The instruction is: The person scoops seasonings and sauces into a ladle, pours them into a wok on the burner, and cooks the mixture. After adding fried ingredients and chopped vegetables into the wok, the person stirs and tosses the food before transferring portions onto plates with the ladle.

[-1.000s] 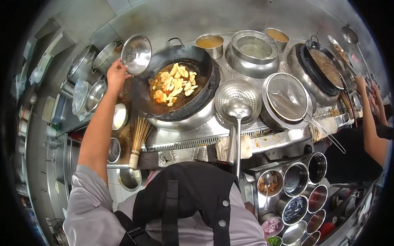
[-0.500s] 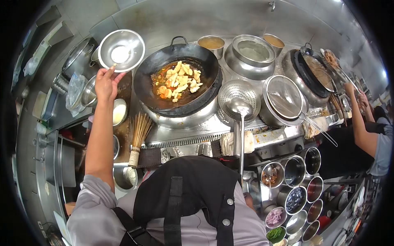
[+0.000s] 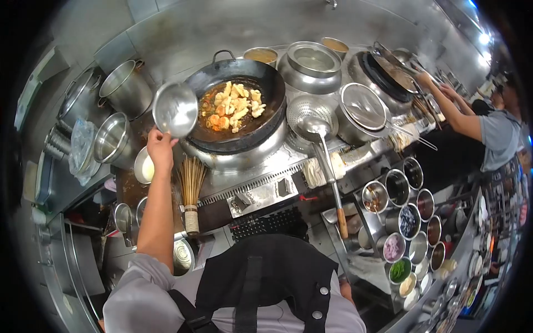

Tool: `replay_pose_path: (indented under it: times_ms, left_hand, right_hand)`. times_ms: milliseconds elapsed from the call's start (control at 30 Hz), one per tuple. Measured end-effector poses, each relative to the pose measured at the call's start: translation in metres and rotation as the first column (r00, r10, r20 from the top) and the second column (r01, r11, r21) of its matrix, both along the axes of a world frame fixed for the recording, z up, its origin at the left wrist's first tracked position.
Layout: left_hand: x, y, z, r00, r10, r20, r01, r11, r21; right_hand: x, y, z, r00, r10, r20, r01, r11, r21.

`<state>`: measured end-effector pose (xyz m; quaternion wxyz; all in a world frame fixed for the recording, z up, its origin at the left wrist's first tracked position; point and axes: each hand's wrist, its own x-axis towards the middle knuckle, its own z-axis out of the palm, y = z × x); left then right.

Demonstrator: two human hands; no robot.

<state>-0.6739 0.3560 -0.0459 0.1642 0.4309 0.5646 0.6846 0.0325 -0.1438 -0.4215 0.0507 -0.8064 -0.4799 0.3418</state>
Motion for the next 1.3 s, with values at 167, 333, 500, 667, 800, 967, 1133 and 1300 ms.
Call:
replay_pose_path:
  times_ms: [167, 333, 500, 667, 800, 967, 1133, 1300]
  left_hand:
    - [0.0, -0.018, -0.01, 0.881, 0.006, 0.473, -0.081, 0.987, 0.139]
    - [0.036, -0.059, 0.024, 0.546, -0.318, 0.775, 0.049, 0.936, 0.349]
    - [0.175, -0.115, 0.032, 0.217, -0.628, 0.747, 0.573, 0.702, 0.423]
    - [0.401, -0.246, 0.004, -0.116, -0.622, 0.774, 0.973, 0.087, 0.215]
    - [0.55, -0.416, 0.006, -0.165, -0.608, 0.777, 0.953, -0.301, -0.033]
    - [0.678, -0.567, -0.007, -0.346, -0.533, 0.772, 0.727, -0.672, -0.138]
    - [0.783, -0.703, -0.012, -0.517, -0.432, 0.739, 0.56, -0.823, -0.089]
    - [0.863, -0.831, -0.013, -0.531, -0.376, 0.76, 0.47, -0.876, -0.106]
  right_hand:
    - [-0.036, -0.074, 0.016, 0.985, -0.175, -0.001, 0.175, 0.983, -0.049]
    - [-0.059, -0.14, 0.013, 0.966, -0.259, -0.015, 0.259, 0.966, 0.004]
    - [-0.078, -0.191, 0.084, 0.951, -0.308, 0.013, 0.298, 0.931, 0.212]
    - [-0.057, -0.228, 0.254, 0.881, -0.473, 0.028, 0.377, 0.736, 0.562]
    - [-0.033, -0.328, 0.309, 0.482, -0.866, 0.136, 0.354, 0.334, 0.873]
    - [-0.014, -0.486, 0.311, -0.012, -0.922, 0.386, 0.538, 0.319, 0.78]
    - [0.002, -0.524, 0.314, 0.087, -0.954, 0.287, 0.875, 0.211, 0.436]
    - [0.047, -0.513, 0.313, 0.212, -0.935, 0.285, 0.879, 0.31, 0.362]
